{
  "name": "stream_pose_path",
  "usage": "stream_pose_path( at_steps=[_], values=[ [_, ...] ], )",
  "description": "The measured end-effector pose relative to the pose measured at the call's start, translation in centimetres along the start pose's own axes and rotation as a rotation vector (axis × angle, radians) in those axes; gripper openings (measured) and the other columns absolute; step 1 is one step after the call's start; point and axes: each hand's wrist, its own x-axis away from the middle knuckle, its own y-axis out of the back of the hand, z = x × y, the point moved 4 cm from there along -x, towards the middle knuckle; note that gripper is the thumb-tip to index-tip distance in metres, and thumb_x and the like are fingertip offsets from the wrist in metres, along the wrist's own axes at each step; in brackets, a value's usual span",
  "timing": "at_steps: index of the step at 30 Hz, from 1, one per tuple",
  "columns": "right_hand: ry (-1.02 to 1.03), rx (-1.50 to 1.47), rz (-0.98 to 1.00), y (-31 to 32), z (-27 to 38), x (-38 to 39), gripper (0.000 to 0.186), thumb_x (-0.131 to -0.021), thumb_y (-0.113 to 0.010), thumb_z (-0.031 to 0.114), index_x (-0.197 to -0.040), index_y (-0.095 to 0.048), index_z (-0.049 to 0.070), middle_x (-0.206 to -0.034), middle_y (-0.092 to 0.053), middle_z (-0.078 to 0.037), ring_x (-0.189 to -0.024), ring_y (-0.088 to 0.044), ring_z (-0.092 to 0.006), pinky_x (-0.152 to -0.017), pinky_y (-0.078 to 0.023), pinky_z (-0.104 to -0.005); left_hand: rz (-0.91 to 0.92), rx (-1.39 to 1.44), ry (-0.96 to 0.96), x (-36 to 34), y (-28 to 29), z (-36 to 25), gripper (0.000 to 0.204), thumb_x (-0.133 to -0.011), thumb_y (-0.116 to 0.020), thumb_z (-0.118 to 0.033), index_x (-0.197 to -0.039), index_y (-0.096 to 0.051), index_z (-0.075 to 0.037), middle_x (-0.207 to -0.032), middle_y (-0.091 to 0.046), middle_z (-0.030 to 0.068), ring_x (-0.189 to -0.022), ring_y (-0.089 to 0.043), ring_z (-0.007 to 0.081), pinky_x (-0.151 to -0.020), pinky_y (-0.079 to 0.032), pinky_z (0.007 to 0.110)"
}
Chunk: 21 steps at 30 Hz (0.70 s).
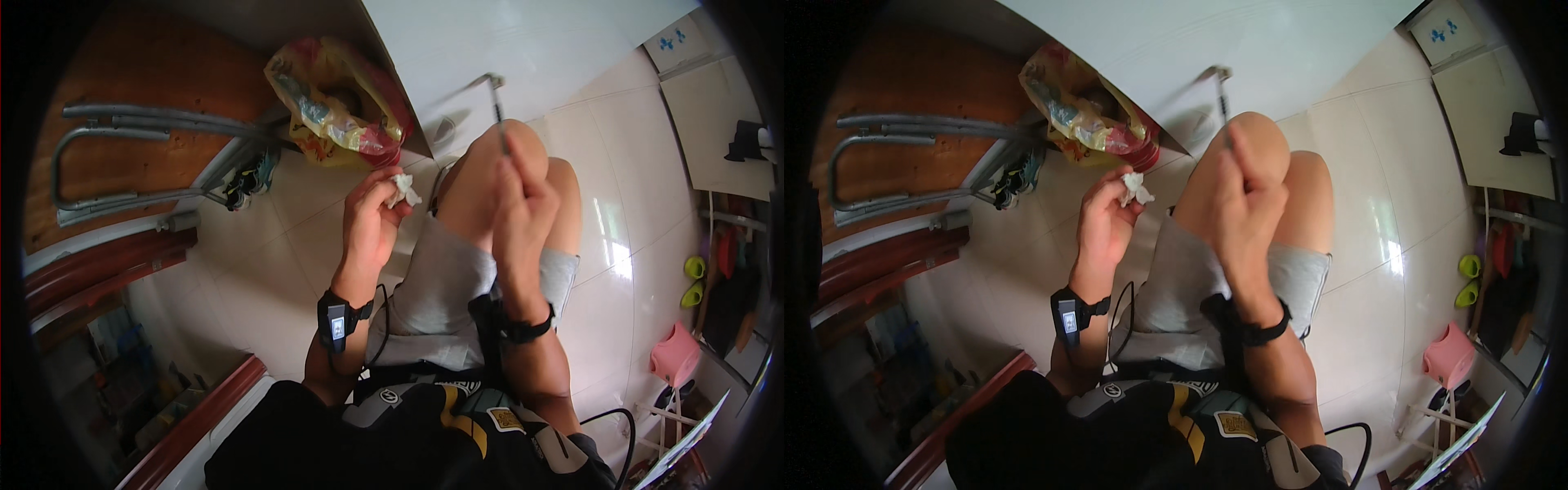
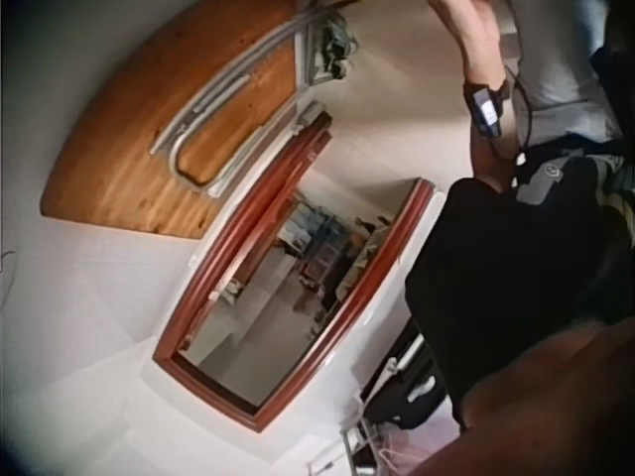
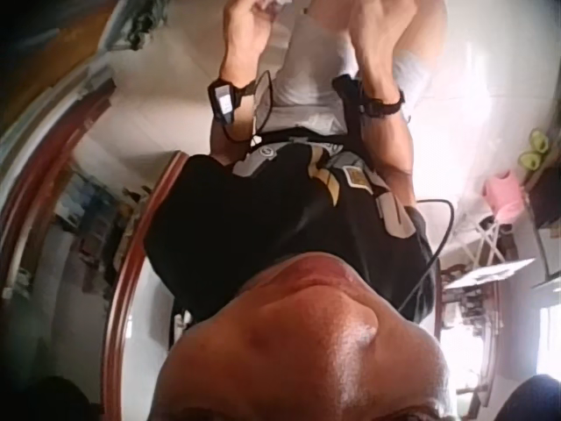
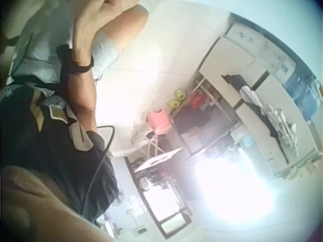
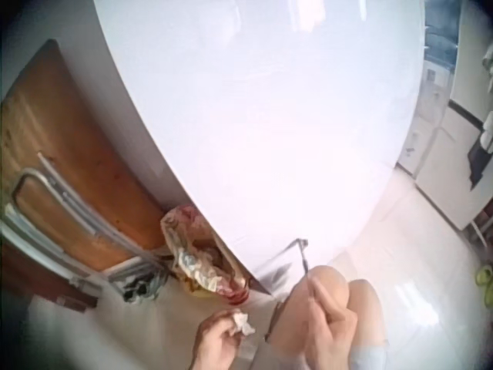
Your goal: Repairing a small spot or hole on a white cabinet surface using a thin tool and tissue.
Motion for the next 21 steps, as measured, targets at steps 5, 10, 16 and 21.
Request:
stream_pose_path(
  at_steps=[5, 10, 16, 21],
  values=[
    [0.108, -0.020, 0.078, -0.1, 1.2, 0.6, 0.041, -0.100, -0.057, 0.011, -0.138, -0.055, -0.004, -0.070, -0.046, 0.008, -0.058, -0.038, -0.0003, -0.050, -0.030, -0.0194, 0.159, 0.059, 0.046, 0.2, -1.3, 0.5, 0.025, -0.095, -0.060, -0.013, -0.116, -0.066, -0.002, -0.105, -0.068, 0.0074, -0.092, -0.062, 0.0175, -0.075, -0.048, 0.031],
    [0.103, -0.223, -0.027, 1.2, 3.5, -0.5, 0.041, -0.101, -0.058, 0.011, -0.138, -0.055, -0.005, -0.065, -0.038, 0.010, -0.051, -0.030, -0.0004, -0.046, -0.021, -0.0195, 0.335, 0.132, 0.026, 0.2, -2.6, 0.3, 0.027, -0.096, -0.062, -0.015, -0.119, -0.065, -0.001, -0.106, -0.068, 0.0076, -0.090, -0.062, 0.0156, -0.076, -0.048, 0.028],
    [0.136, -0.117, 0.057, 0.2, 3.3, 0.7, 0.040, -0.099, -0.060, 0.011, -0.135, -0.058, -0.006, -0.065, -0.046, 0.007, -0.054, -0.039, -0.0008, -0.047, -0.028, -0.0181, 0.313, 0.285, 0.111, 0.4, -4.3, -0.3, 0.020, -0.093, -0.069, -0.011, -0.110, -0.067, -0.003, -0.092, -0.067, 0.0044, -0.076, -0.061, 0.0119, -0.068, -0.050, 0.026],
    [0.135, -0.189, 0.036, 0.1, 3.3, 0.3, 0.040, -0.099, -0.062, 0.012, -0.135, -0.058, -0.006, -0.067, -0.047, 0.007, -0.053, -0.039, -0.0008, -0.046, -0.029, -0.0181, 0.335, 0.440, 0.169, 0.3, -5.1, -0.5, 0.017, -0.093, -0.070, -0.010, -0.105, -0.066, 0.001, -0.092, -0.067, 0.0086, -0.074, -0.061, 0.0147, -0.066, -0.050, 0.025]
  ],
)
